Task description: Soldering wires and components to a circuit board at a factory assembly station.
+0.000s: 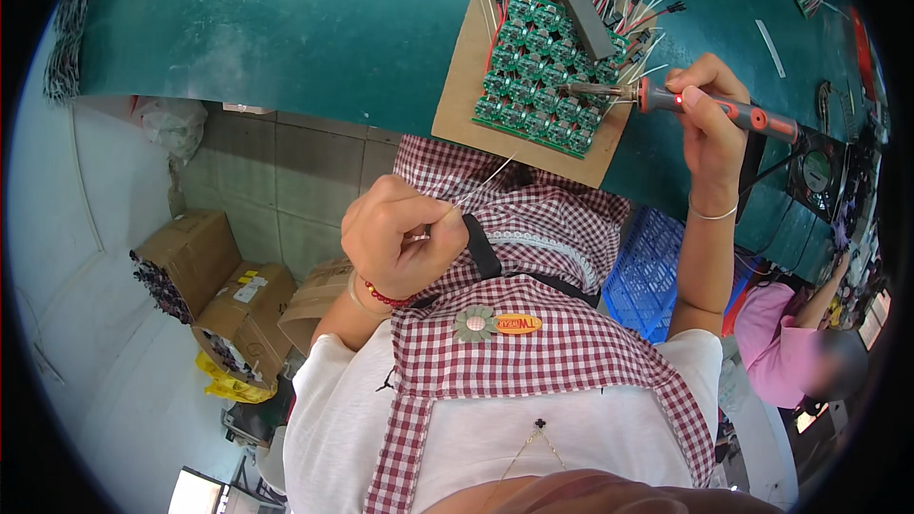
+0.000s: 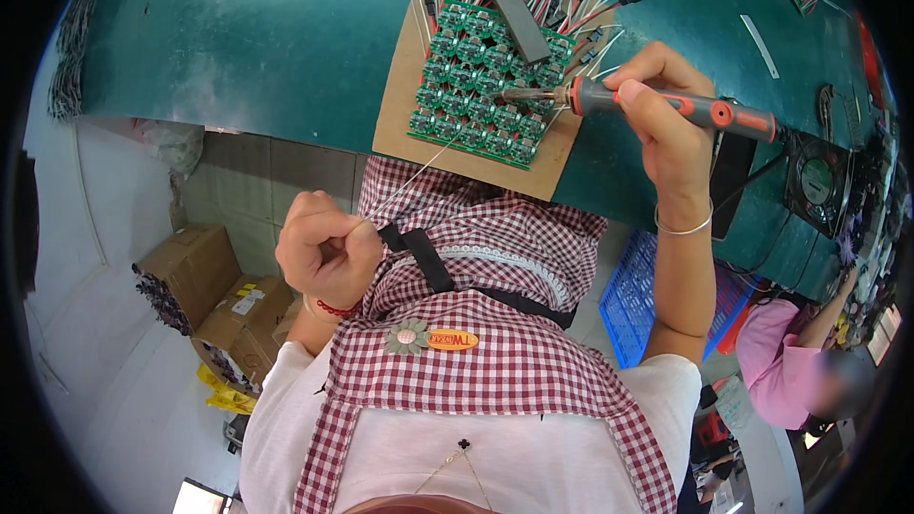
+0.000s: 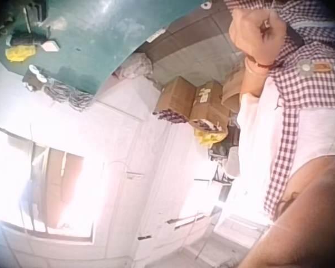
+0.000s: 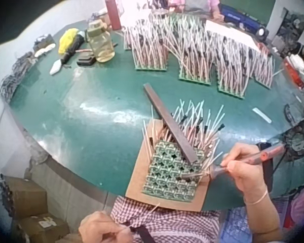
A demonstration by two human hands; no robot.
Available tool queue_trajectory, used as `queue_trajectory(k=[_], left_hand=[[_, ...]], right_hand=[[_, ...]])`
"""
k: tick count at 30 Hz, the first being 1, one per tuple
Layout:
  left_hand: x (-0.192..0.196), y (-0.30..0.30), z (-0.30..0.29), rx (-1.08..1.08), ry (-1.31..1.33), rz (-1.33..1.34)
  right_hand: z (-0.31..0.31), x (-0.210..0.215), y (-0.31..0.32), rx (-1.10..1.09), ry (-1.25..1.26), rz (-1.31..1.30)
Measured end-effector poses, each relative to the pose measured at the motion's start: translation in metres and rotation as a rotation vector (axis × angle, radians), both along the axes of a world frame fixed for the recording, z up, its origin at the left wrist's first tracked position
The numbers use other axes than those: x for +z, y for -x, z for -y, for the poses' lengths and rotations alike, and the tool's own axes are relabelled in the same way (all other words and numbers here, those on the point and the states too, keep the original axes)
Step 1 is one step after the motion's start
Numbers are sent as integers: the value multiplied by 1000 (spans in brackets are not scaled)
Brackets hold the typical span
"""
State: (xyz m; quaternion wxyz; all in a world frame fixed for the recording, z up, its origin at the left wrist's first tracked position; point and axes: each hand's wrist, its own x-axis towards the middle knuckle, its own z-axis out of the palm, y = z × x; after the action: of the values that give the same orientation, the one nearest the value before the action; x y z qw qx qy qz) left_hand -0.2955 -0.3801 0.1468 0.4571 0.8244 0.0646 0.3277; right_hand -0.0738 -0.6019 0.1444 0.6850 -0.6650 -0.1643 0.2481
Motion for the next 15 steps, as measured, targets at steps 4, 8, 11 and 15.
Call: queue_trajectory(k=[4, 8, 11, 15], left_hand=[[-3, -1, -1, 20, -14, -28], [-6, -1, -1, 28, 9, -48], [-6, -1, -2, -36, 6, -45], [-12, -3, -1, -9, -16, -38]], right_hand=[[0, 1, -1, 7, -1, -4], [-1, -1, -1, 24, 7, 12], [-1, 0, -1, 20, 10, 1], [-1, 1, -2, 31, 21, -12]])
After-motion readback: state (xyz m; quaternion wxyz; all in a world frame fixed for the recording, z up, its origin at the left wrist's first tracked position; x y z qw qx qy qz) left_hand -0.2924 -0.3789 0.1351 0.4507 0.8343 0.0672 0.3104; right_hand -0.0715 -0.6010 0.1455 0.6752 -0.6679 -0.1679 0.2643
